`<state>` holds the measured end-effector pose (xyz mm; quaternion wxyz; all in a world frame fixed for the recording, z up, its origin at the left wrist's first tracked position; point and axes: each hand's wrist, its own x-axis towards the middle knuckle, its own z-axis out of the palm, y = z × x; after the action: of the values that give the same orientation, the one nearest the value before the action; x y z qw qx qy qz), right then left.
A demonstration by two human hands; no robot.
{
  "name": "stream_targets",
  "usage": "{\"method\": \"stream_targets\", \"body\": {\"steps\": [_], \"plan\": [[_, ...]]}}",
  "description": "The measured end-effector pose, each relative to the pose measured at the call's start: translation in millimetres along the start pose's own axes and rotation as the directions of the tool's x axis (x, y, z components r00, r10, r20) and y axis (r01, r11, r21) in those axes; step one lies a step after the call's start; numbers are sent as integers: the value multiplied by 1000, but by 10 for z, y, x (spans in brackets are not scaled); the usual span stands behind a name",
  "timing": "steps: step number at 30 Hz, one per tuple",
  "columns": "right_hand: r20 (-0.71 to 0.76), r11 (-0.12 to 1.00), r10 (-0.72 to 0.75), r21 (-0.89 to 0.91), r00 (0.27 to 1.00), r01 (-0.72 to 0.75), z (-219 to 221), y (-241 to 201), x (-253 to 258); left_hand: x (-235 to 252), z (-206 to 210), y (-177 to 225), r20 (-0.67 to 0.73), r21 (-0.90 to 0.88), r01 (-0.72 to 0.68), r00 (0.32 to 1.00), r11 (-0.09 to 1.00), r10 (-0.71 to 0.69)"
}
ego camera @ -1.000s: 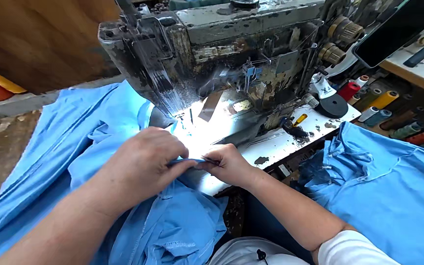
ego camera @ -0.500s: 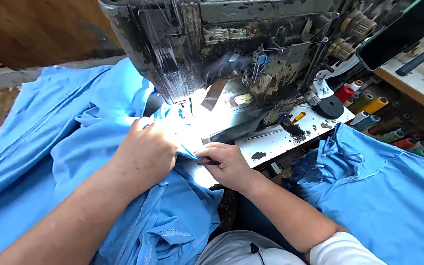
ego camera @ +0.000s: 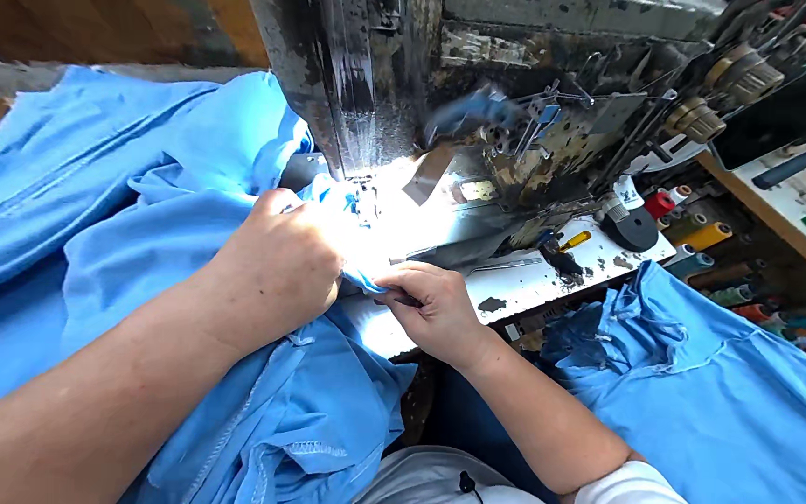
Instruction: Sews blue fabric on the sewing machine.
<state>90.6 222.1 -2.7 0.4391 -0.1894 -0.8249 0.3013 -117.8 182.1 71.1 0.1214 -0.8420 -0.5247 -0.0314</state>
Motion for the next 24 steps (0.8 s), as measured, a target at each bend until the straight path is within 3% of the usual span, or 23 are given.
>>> {"method": "stream_targets", "body": {"steps": [3, 19, 24], "plan": [[-3, 1000, -1, 2, 1000, 1, 8, 10, 14, 27, 20, -4, -158, -9, -48, 986, 999, 46], [-55, 995, 18, -101, 998, -23, 8, 39, 144, 84, 114, -125, -189, -24, -28, 982, 999, 23], [-16, 991, 66, -112, 998, -67, 19, 47, 252, 160, 152, -175, -181, -68, 65, 981, 996, -76]]}}
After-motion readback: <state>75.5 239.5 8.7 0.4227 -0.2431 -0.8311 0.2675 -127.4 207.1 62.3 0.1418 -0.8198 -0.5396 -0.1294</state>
